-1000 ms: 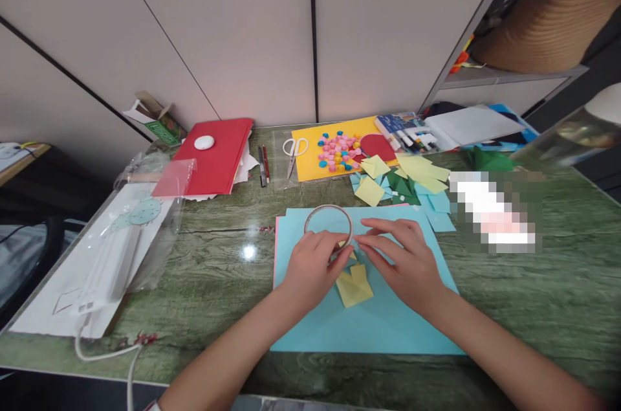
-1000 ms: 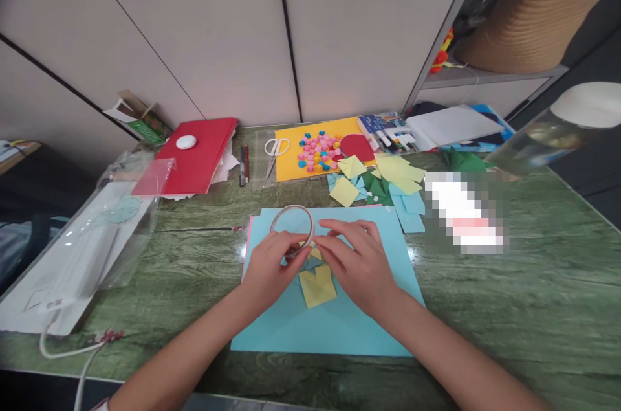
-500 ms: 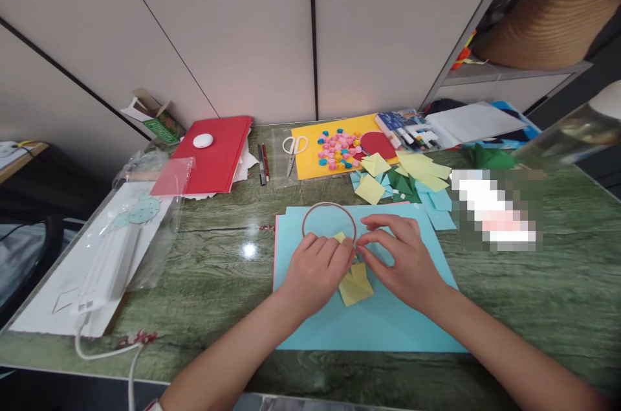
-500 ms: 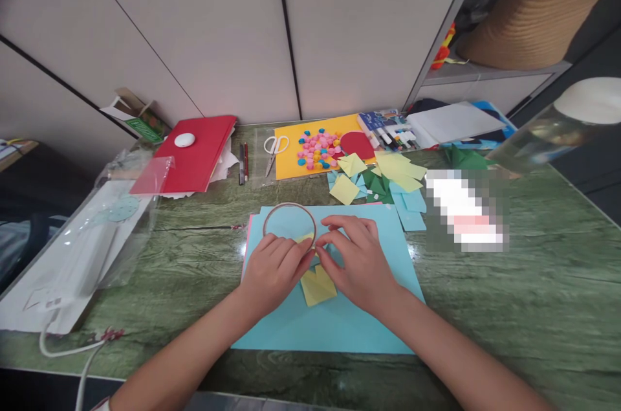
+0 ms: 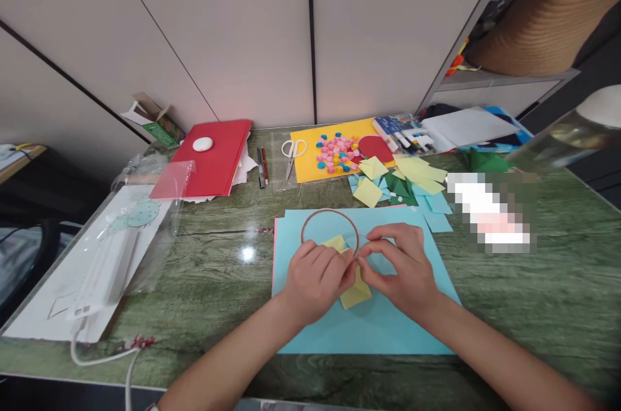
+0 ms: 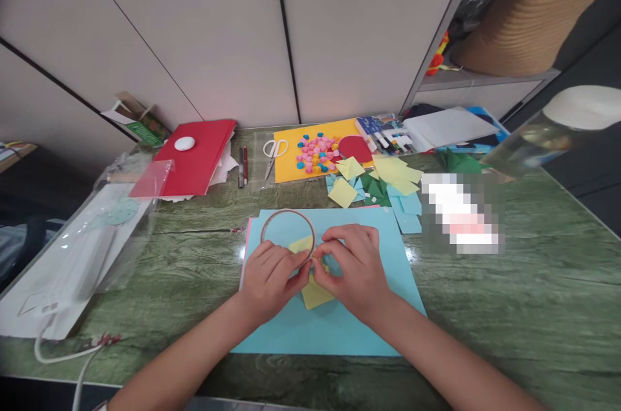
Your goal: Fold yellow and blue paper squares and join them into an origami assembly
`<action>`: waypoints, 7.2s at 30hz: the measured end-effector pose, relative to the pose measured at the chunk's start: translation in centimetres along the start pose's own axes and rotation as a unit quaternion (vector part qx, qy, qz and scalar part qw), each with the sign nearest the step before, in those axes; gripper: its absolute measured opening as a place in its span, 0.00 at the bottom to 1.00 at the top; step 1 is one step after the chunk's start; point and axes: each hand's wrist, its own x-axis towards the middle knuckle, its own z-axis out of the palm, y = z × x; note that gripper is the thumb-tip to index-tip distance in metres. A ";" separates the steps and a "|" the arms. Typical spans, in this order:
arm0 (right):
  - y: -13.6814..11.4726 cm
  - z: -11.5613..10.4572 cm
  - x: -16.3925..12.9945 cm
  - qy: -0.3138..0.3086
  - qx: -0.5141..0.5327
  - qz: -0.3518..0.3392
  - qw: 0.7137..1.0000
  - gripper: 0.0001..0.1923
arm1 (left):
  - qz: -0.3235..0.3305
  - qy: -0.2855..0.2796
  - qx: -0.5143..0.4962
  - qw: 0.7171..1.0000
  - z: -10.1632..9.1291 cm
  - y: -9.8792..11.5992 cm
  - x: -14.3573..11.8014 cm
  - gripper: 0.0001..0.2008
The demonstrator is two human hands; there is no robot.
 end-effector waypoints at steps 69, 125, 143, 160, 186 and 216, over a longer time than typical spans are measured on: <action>10.5 4.3 5.6 -0.115 -0.012 0.223 0.968 0.34 | -0.049 -0.369 -0.102 0.922 -1.7 -0.4 -0.1 0.17; 0.9 0.6 0.2 -0.130 0.435 0.347 0.820 0.34 | -0.494 -0.097 -0.641 0.579 -0.8 -0.9 1.7 0.13; 0.9 -0.2 -0.1 -0.004 0.011 -0.129 0.992 0.23 | -0.548 -0.088 -0.725 0.409 -1.1 -0.8 1.6 0.11; 1.7 -0.3 -0.4 0.007 -0.066 -0.187 0.980 0.21 | -0.586 -0.064 -0.710 0.385 -0.8 -0.3 1.5 0.06; 2.0 -0.6 -0.7 0.087 -0.121 -0.169 0.974 0.18 | -0.544 -0.074 -0.660 0.513 -0.9 0.5 1.5 0.08; 1.0 -0.4 -0.3 -0.090 0.273 0.185 0.940 0.11 | -0.557 -0.035 -0.573 0.600 -0.4 0.1 1.7 0.10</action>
